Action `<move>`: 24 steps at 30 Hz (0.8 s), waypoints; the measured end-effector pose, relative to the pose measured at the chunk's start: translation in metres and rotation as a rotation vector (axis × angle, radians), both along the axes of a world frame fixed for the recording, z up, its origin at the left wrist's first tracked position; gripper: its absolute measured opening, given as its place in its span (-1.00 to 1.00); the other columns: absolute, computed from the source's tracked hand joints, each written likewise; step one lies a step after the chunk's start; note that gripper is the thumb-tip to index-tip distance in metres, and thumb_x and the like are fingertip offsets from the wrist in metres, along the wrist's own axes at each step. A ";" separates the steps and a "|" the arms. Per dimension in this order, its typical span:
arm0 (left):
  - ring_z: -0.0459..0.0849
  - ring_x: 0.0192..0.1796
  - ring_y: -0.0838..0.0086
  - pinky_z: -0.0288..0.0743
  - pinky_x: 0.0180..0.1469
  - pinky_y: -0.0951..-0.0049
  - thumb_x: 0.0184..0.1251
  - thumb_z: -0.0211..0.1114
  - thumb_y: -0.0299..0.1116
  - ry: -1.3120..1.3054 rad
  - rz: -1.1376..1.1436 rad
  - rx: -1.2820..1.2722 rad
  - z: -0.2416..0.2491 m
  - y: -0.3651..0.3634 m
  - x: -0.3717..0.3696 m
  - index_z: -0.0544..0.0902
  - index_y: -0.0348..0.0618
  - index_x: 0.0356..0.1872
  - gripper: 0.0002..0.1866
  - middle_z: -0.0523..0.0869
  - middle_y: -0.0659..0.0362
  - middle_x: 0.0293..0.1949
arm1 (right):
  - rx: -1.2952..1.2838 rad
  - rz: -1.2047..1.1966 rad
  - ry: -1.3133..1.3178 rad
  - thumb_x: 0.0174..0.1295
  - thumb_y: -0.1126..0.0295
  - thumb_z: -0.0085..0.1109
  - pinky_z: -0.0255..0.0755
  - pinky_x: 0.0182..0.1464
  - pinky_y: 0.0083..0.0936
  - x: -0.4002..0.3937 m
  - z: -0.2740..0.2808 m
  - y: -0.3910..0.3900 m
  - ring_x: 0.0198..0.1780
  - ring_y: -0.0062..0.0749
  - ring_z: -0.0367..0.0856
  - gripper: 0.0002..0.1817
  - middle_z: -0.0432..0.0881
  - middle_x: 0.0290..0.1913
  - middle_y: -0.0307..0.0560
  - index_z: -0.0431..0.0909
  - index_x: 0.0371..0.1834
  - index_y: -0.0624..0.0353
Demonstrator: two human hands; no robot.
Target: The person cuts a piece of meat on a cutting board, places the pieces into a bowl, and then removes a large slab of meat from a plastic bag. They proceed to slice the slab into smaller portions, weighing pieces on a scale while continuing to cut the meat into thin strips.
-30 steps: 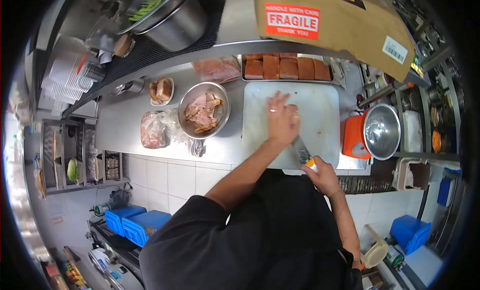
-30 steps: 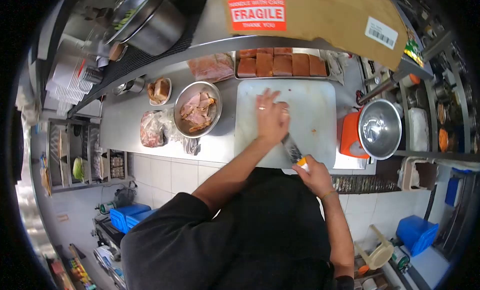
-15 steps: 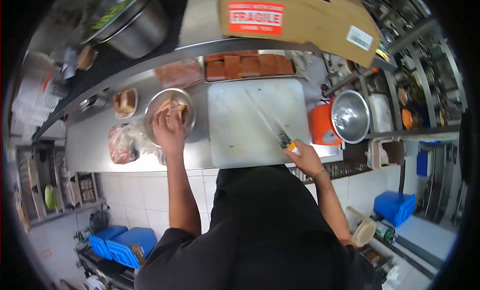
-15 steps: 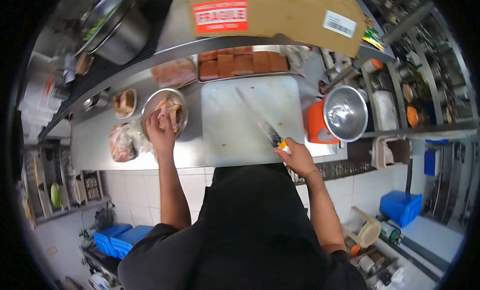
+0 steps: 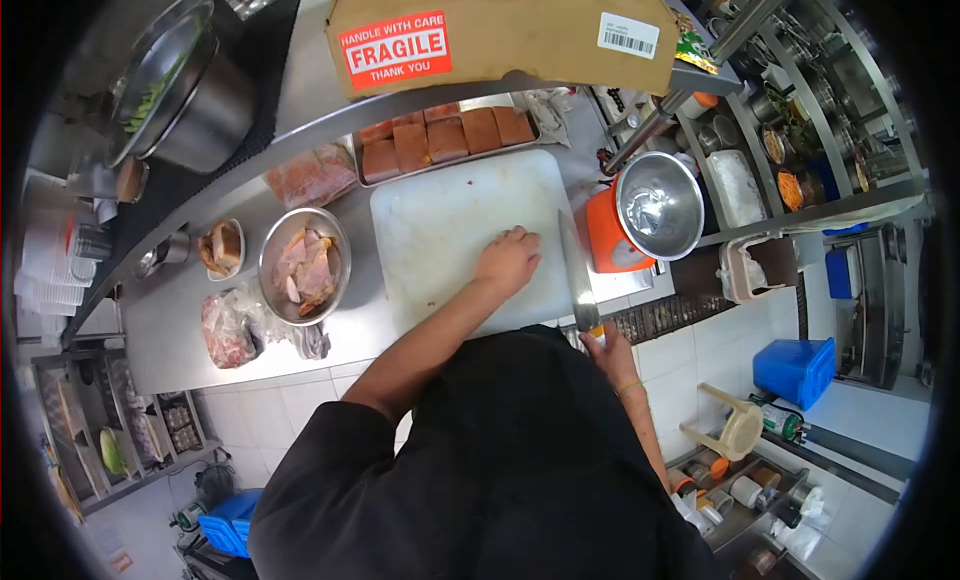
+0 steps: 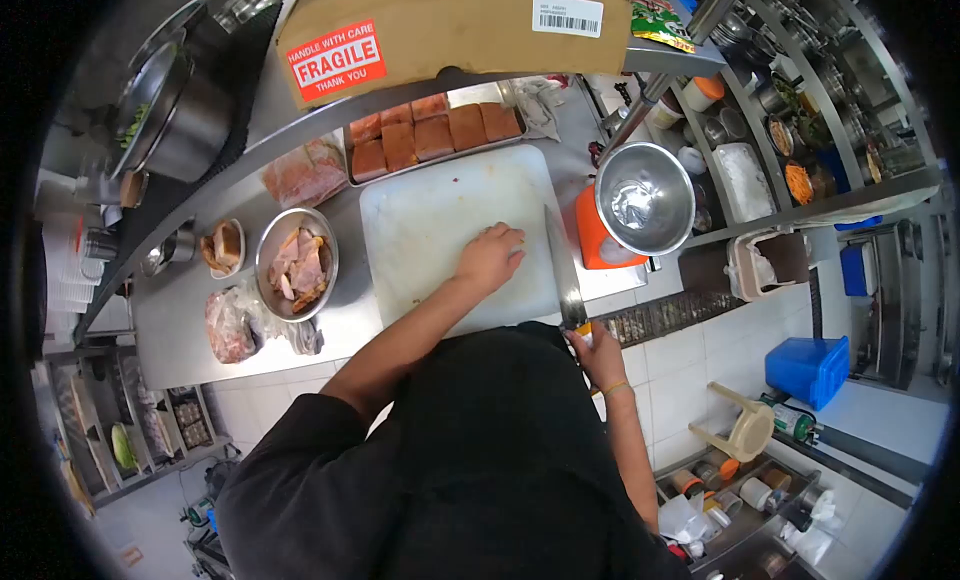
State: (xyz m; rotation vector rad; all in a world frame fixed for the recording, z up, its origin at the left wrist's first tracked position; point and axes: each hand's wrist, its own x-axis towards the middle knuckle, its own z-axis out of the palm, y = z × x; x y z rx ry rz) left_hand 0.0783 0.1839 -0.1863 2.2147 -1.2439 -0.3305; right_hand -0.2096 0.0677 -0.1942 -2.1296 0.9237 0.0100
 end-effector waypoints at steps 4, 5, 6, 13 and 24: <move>0.76 0.06 -0.05 0.66 0.12 -0.01 0.35 0.33 -0.40 -0.088 -0.052 0.116 -0.025 -0.025 0.006 0.67 -0.15 -0.06 -0.82 0.70 -0.05 -0.03 | -0.100 -0.007 0.037 0.38 -0.08 0.43 0.60 -0.14 0.07 0.001 -0.006 0.003 -0.12 0.44 0.73 -0.43 0.75 -0.25 0.42 0.59 -0.05 0.32; 0.76 0.03 -0.06 0.67 0.10 -0.02 0.33 0.32 -0.41 -0.090 -0.056 0.112 -0.028 -0.028 0.005 0.66 -0.17 -0.09 -0.83 0.70 -0.07 -0.04 | -0.100 -0.015 0.015 0.37 -0.08 0.43 0.60 -0.15 0.07 -0.001 -0.010 0.003 -0.13 0.44 0.73 -0.42 0.75 -0.26 0.42 0.59 -0.08 0.32; 0.77 -0.01 -0.07 0.68 0.09 -0.04 0.32 0.32 -0.42 -0.094 -0.055 0.107 -0.030 -0.028 0.004 0.65 -0.18 -0.12 -0.84 0.71 -0.08 -0.05 | -0.100 -0.019 -0.009 0.37 -0.09 0.44 0.59 -0.16 0.07 0.000 -0.009 0.004 -0.14 0.44 0.73 -0.42 0.74 -0.27 0.41 0.59 -0.10 0.32; 0.80 -0.01 -0.08 0.69 0.12 -0.03 0.26 0.23 -0.45 0.012 0.036 0.131 -0.010 -0.010 0.009 0.68 -0.25 -0.12 -0.79 0.75 -0.15 -0.05 | -0.120 0.044 0.048 0.33 -0.09 0.48 0.57 -0.22 0.06 0.007 0.006 -0.004 -0.21 0.42 0.72 -0.43 0.73 -0.35 0.35 0.53 -0.22 0.27; 0.78 -0.14 -0.03 0.67 -0.06 0.07 0.20 0.40 -0.47 -0.087 0.859 -0.254 0.082 0.163 0.112 0.67 -0.16 -0.24 -0.87 0.76 -0.08 -0.23 | -0.205 0.233 -0.012 0.40 0.07 0.44 0.55 -0.24 0.09 0.061 0.035 -0.009 -0.22 0.43 0.71 -0.56 0.74 -0.33 0.31 0.50 -0.15 0.24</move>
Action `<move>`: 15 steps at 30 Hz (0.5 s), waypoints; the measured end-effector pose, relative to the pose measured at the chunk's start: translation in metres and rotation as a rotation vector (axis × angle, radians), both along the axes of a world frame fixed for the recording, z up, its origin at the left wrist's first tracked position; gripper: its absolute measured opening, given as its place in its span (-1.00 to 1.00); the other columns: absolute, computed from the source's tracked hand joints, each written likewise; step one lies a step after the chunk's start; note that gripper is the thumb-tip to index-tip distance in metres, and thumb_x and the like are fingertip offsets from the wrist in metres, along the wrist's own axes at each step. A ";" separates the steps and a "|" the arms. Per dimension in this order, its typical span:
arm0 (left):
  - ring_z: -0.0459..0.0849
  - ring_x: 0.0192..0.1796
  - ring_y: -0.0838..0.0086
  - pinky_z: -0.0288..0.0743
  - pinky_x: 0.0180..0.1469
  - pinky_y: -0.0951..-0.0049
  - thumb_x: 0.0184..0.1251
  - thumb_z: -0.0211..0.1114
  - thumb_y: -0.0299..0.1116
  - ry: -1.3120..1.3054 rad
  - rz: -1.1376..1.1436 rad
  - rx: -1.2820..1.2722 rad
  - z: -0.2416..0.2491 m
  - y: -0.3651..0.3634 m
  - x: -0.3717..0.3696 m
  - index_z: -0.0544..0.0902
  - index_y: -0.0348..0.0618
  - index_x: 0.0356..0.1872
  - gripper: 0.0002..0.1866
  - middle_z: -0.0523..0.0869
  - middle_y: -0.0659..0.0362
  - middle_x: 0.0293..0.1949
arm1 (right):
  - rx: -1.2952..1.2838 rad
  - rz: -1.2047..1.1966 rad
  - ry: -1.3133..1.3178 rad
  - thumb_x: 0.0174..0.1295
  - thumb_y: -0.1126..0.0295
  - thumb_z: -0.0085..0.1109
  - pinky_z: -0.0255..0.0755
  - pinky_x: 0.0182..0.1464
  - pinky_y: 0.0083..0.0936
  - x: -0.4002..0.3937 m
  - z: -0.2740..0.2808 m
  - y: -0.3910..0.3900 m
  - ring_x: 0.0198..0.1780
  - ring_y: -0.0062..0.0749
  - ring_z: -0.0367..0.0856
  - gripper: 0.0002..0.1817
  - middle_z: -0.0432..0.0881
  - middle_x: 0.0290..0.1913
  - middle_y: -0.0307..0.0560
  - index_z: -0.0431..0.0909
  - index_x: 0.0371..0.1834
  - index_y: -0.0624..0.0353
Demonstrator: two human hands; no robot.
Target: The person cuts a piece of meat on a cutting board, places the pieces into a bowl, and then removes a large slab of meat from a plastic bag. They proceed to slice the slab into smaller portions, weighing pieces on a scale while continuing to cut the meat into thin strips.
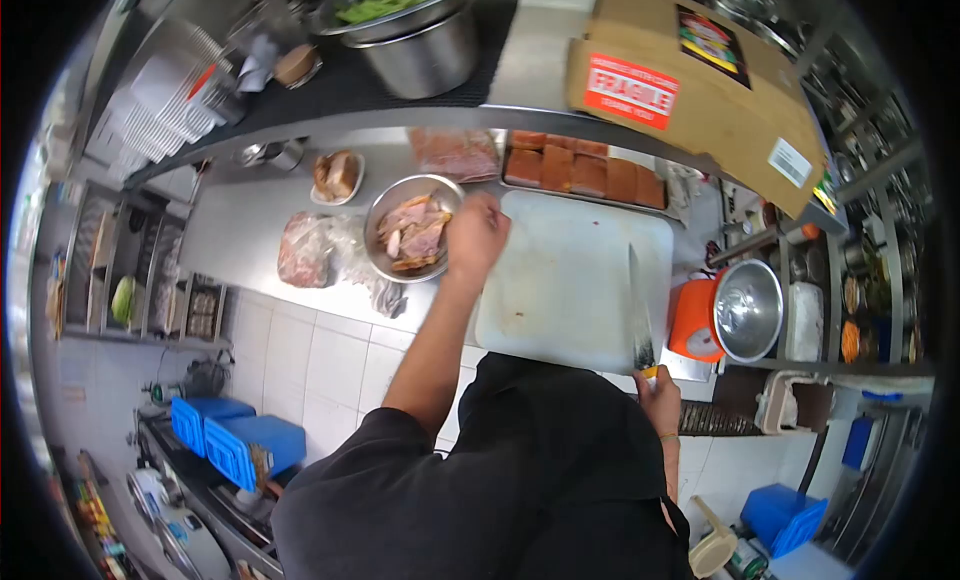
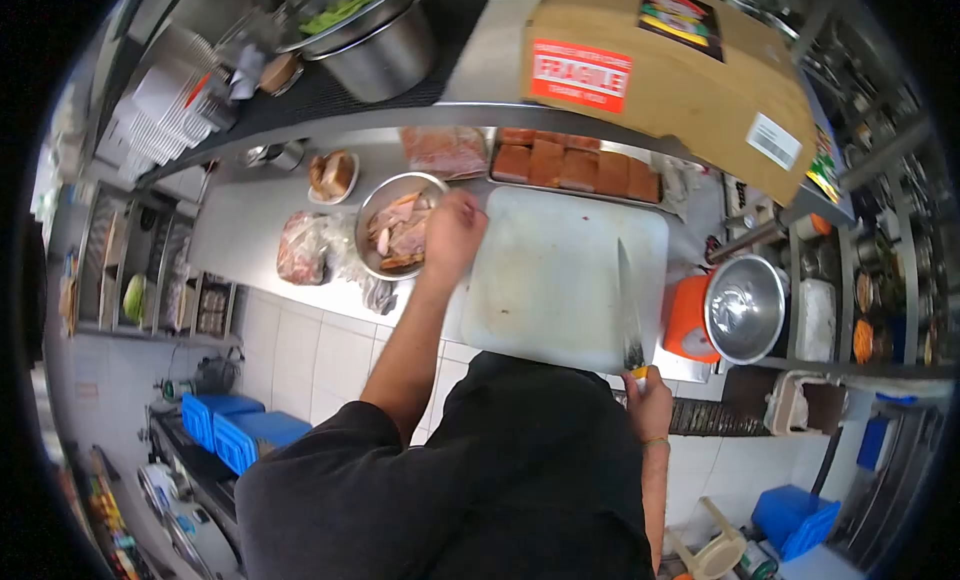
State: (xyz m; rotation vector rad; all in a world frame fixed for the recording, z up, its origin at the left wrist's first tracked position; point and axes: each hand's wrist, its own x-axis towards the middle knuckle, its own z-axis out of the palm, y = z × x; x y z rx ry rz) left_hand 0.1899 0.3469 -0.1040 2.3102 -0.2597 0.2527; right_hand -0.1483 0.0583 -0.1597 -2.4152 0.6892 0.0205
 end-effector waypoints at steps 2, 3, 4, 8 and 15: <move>0.80 -0.10 -0.04 0.68 -0.02 0.06 0.21 0.39 -0.46 -0.080 0.121 0.106 0.001 0.042 0.019 0.73 -0.16 -0.20 -0.85 0.79 -0.10 -0.16 | 0.011 0.050 -0.049 0.42 0.07 0.41 0.56 -0.24 0.08 0.013 -0.002 -0.001 -0.21 0.44 0.72 -0.57 0.75 -0.33 0.32 0.49 -0.13 0.23; 0.80 -0.07 -0.05 0.68 0.02 0.05 0.21 0.38 -0.46 -0.043 0.148 0.147 -0.001 0.060 0.022 0.76 -0.16 -0.17 -0.83 0.80 -0.12 -0.12 | 0.018 0.064 -0.039 0.43 0.07 0.40 0.57 -0.24 0.08 0.019 -0.003 0.001 -0.21 0.43 0.72 -0.57 0.75 -0.32 0.32 0.49 -0.13 0.23; 0.80 -0.03 -0.05 0.68 0.05 0.04 0.20 0.36 -0.46 -0.006 0.173 0.184 -0.004 0.076 0.023 0.79 -0.16 -0.15 -0.80 0.81 -0.14 -0.08 | 0.023 0.076 -0.029 0.43 0.07 0.39 0.57 -0.24 0.07 0.025 -0.005 0.001 -0.20 0.43 0.72 -0.57 0.75 -0.32 0.33 0.49 -0.13 0.23; 0.79 0.09 -0.06 0.64 0.20 0.00 0.24 0.30 -0.45 0.029 0.201 0.149 -0.012 0.107 0.008 0.85 -0.18 -0.07 -0.72 0.80 -0.22 0.04 | -0.040 0.198 0.089 0.44 0.05 0.36 0.58 -0.20 0.10 0.039 -0.017 -0.002 -0.17 0.41 0.74 -0.55 0.75 -0.27 0.37 0.51 -0.08 0.27; 0.67 0.10 -0.10 0.54 0.26 0.01 0.23 0.39 -0.43 -0.333 0.680 0.033 -0.056 0.216 -0.004 0.71 -0.23 0.01 -0.69 0.70 -0.10 -0.06 | 0.038 0.153 0.225 0.44 0.04 0.35 0.60 -0.12 0.08 0.047 -0.013 0.000 -0.10 0.40 0.76 -0.50 0.76 -0.22 0.42 0.54 0.04 0.34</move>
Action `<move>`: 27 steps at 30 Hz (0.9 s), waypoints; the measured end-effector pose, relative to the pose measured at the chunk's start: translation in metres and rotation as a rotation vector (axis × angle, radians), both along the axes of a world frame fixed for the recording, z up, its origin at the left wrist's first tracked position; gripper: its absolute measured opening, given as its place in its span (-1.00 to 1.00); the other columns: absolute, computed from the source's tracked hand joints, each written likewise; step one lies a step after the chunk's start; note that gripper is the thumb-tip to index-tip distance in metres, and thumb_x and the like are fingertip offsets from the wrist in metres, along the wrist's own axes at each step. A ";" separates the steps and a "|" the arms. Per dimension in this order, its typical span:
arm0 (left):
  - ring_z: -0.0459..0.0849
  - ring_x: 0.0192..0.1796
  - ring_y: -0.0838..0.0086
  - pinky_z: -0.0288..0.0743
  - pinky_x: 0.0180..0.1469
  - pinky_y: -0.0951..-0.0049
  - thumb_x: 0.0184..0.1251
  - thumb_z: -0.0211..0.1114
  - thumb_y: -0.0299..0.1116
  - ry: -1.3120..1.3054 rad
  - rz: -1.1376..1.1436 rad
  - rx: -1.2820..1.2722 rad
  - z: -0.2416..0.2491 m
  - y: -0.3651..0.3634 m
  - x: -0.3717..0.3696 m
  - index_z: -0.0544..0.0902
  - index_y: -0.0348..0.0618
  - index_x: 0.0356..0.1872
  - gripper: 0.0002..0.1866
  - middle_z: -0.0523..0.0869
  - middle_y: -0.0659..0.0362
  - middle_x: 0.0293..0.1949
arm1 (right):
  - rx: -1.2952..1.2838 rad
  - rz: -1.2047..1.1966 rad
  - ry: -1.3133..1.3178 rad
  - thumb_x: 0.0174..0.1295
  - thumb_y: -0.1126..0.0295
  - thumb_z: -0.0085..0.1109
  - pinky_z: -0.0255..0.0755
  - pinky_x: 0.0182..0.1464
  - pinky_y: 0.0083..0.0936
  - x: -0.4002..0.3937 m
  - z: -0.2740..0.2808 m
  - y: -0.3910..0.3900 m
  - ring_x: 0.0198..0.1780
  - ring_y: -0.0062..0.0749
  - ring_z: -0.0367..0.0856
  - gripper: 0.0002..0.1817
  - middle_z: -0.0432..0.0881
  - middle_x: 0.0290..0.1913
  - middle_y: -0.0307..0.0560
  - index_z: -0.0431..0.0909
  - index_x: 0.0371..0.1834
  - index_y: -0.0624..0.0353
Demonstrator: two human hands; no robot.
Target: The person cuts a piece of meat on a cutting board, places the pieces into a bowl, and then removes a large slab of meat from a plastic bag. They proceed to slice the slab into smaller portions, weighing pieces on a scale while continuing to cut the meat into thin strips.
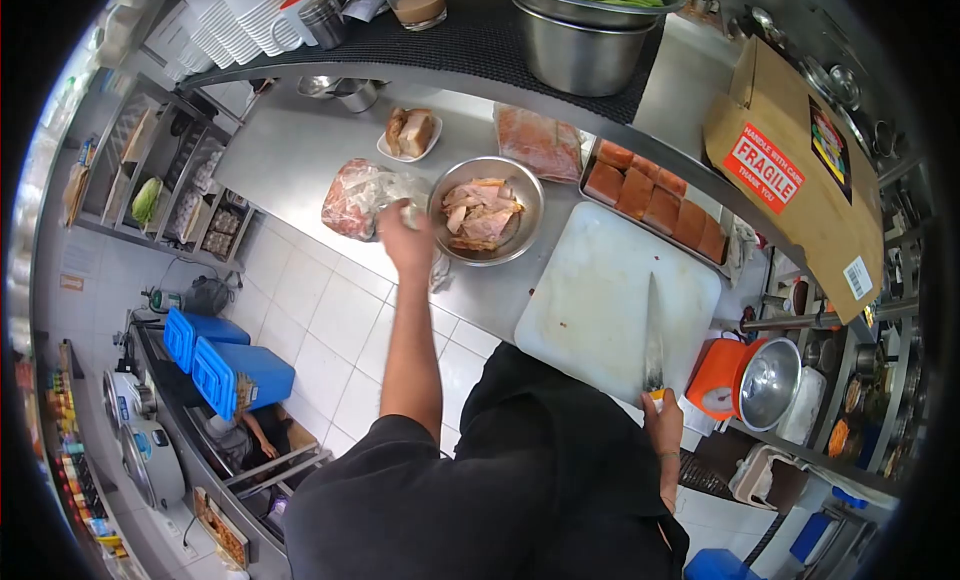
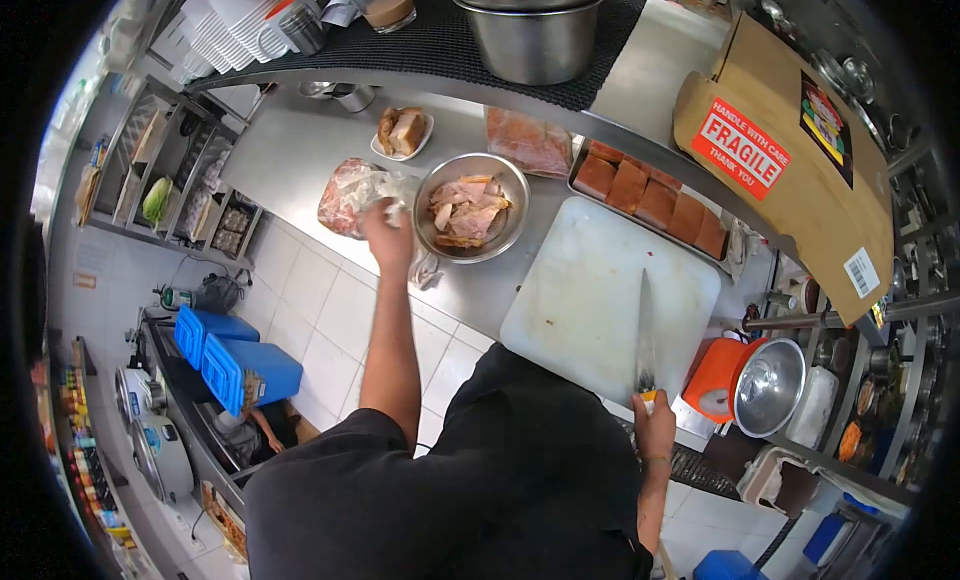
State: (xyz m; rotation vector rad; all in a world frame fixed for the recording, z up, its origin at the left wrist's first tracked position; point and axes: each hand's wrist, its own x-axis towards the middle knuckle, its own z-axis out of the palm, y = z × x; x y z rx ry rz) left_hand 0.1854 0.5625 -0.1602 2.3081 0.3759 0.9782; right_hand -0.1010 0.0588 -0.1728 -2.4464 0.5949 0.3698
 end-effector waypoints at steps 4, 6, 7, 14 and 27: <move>0.79 0.06 -0.01 0.64 0.17 0.10 0.34 0.31 -0.39 0.152 0.241 -0.192 0.013 0.109 0.007 0.70 -0.36 0.16 -0.59 0.80 -0.20 -0.01 | -0.054 0.036 -0.155 0.45 0.08 0.36 0.54 -0.30 -0.03 -0.007 -0.015 -0.002 -0.32 0.25 0.76 -0.53 0.73 -0.39 0.29 0.50 -0.11 0.35; 0.80 0.04 -0.11 0.64 0.15 0.02 0.32 0.31 -0.27 0.249 0.331 -0.119 -0.025 0.189 0.029 0.71 -0.39 0.11 -0.56 0.81 -0.23 0.02 | -0.002 -0.026 -0.099 0.45 0.08 0.37 0.55 -0.27 -0.04 -0.005 -0.010 0.002 -0.29 0.24 0.77 -0.53 0.74 -0.36 0.28 0.50 -0.11 0.35; 0.80 0.04 -0.12 0.64 0.14 0.01 0.32 0.32 -0.20 0.354 0.308 -0.094 -0.030 0.212 0.035 0.70 -0.41 0.10 -0.52 0.82 -0.23 0.00 | 0.025 -0.058 -0.070 0.44 0.08 0.37 0.55 -0.26 -0.05 -0.004 -0.006 0.005 -0.27 0.23 0.78 -0.53 0.75 -0.34 0.28 0.50 -0.10 0.36; 0.82 -0.01 0.25 0.66 0.09 0.29 0.24 0.57 0.05 0.993 -0.093 -0.348 -0.035 0.308 0.102 0.69 -0.48 0.09 -0.30 0.84 -0.05 -0.08 | -0.010 -0.089 0.034 0.42 0.11 0.41 0.57 -0.19 -0.07 0.004 0.008 0.014 -0.22 0.25 0.76 -0.55 0.75 -0.28 0.33 0.51 -0.10 0.34; 0.81 0.15 0.24 0.69 0.30 0.19 0.38 0.50 -0.18 1.113 -0.467 -1.078 -0.029 0.318 0.129 0.56 -0.30 0.37 -0.37 0.79 0.03 0.17 | -0.029 -0.160 0.199 0.34 0.04 0.46 0.61 -0.03 0.01 0.006 -0.013 0.001 -0.05 0.38 0.76 -0.43 0.77 -0.17 0.39 0.53 0.01 0.39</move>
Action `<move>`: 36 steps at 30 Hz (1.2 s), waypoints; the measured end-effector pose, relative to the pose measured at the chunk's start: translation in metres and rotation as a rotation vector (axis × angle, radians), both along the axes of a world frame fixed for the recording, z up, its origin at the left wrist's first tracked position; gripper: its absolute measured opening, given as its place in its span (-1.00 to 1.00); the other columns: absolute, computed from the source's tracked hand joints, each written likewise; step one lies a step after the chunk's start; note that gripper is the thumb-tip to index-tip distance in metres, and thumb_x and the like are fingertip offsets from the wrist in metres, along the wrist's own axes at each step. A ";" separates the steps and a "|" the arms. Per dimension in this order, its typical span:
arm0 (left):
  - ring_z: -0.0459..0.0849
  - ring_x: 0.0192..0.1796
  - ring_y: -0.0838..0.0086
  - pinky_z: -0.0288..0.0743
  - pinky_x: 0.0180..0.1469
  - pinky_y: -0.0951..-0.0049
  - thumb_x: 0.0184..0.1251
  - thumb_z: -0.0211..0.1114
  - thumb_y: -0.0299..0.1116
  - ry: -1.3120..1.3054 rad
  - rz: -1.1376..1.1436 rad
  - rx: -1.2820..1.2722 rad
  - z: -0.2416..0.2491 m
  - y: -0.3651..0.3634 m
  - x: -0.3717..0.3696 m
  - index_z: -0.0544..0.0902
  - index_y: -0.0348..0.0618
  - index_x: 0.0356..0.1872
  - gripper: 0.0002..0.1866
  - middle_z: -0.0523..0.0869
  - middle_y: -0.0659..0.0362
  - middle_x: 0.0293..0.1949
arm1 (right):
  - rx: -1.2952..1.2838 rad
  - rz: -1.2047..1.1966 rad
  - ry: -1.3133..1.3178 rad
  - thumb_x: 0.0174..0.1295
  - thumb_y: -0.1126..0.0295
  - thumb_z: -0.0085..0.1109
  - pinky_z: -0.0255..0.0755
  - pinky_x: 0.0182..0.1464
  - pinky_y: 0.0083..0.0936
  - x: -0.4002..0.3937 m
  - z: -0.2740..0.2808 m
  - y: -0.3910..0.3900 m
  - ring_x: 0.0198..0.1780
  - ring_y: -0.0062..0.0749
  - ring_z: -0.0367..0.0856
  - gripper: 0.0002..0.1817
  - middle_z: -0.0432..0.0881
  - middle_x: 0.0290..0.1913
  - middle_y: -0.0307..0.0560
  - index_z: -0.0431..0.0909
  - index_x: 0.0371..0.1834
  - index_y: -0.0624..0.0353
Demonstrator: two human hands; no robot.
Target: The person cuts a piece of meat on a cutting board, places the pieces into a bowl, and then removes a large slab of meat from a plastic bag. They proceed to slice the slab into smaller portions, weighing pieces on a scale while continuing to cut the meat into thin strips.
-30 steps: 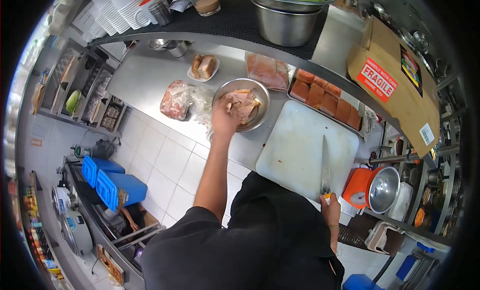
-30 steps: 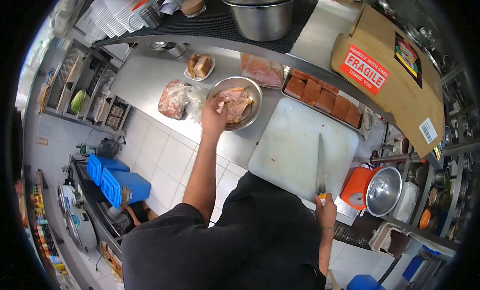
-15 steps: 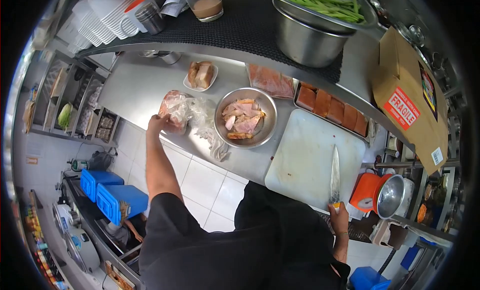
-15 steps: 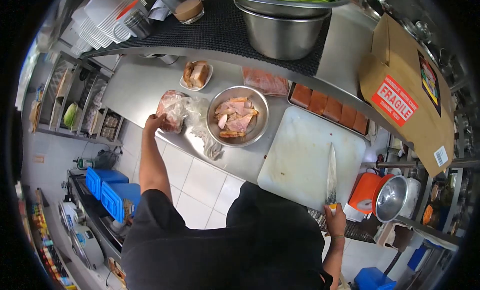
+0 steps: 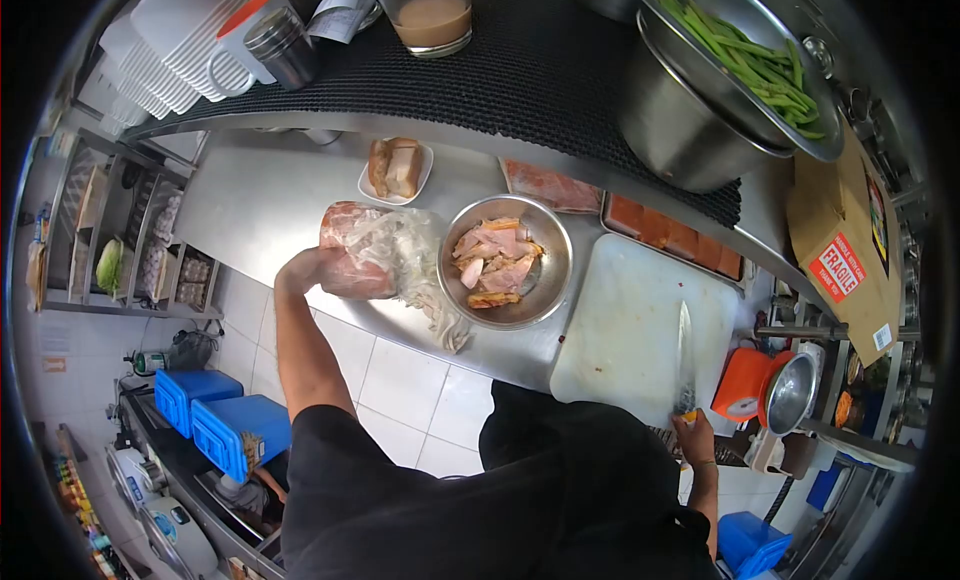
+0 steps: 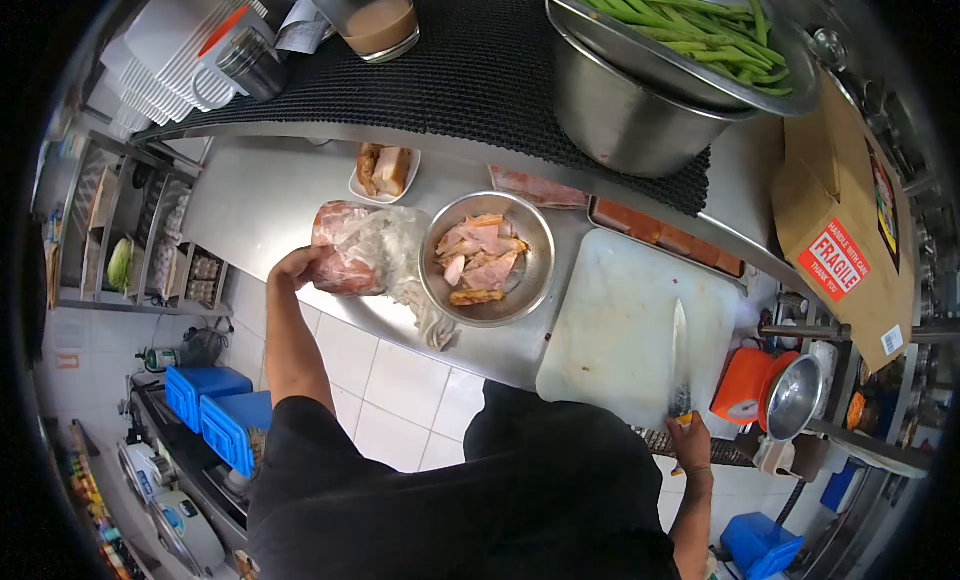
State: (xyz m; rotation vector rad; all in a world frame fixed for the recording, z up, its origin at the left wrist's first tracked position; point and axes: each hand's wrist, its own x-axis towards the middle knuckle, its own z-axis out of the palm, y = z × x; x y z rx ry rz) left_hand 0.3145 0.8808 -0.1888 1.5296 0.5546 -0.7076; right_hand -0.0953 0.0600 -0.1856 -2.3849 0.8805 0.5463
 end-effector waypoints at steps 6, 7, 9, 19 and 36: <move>0.75 0.18 0.27 0.61 0.28 0.26 0.37 0.44 -0.28 -0.227 0.087 -0.182 0.021 -0.057 -0.018 0.53 -0.33 0.38 -0.39 0.76 0.05 0.18 | -0.021 0.086 -0.117 0.35 0.08 0.46 0.61 -0.19 -0.11 -0.001 0.001 -0.002 -0.24 0.14 0.78 -0.49 0.75 -0.28 0.29 0.52 -0.08 0.37; 0.76 0.17 0.27 0.62 0.28 0.26 0.36 0.44 -0.29 -0.273 0.079 -0.207 0.023 -0.066 -0.022 0.53 -0.32 0.38 -0.39 0.76 0.05 0.17 | -0.036 0.095 -0.107 0.34 0.08 0.46 0.61 -0.11 -0.05 0.002 0.005 0.001 -0.14 0.27 0.76 -0.48 0.76 -0.22 0.34 0.53 -0.05 0.39; 0.76 0.17 0.25 0.62 0.29 0.23 0.39 0.35 -0.33 -0.307 0.172 -0.157 0.026 -0.084 -0.035 0.53 -0.36 0.35 -0.45 0.76 0.04 0.15 | -0.067 0.116 -0.113 0.34 0.07 0.45 0.60 -0.03 0.02 0.003 0.005 0.001 -0.04 0.40 0.74 -0.46 0.76 -0.17 0.40 0.54 -0.01 0.41; 0.67 0.39 0.09 0.62 0.42 0.04 0.52 0.23 -0.18 -0.343 0.620 -0.414 0.014 -0.157 -0.124 0.41 -0.26 0.52 -0.36 0.63 -0.04 0.42 | -0.040 0.129 -0.152 0.36 0.11 0.45 0.59 -0.10 0.00 0.001 0.007 0.003 -0.08 0.39 0.74 -0.49 0.75 -0.18 0.42 0.52 -0.04 0.39; 0.61 0.45 0.10 0.57 0.47 0.02 0.40 0.42 -0.13 -0.640 0.709 -0.483 0.047 -0.141 -0.209 0.39 -0.25 0.53 -0.23 0.59 -0.03 0.44 | 0.096 0.126 -0.333 0.36 0.08 0.43 0.53 -0.20 0.03 0.003 0.034 -0.003 -0.18 0.41 0.70 -0.53 0.71 -0.31 0.37 0.50 -0.12 0.31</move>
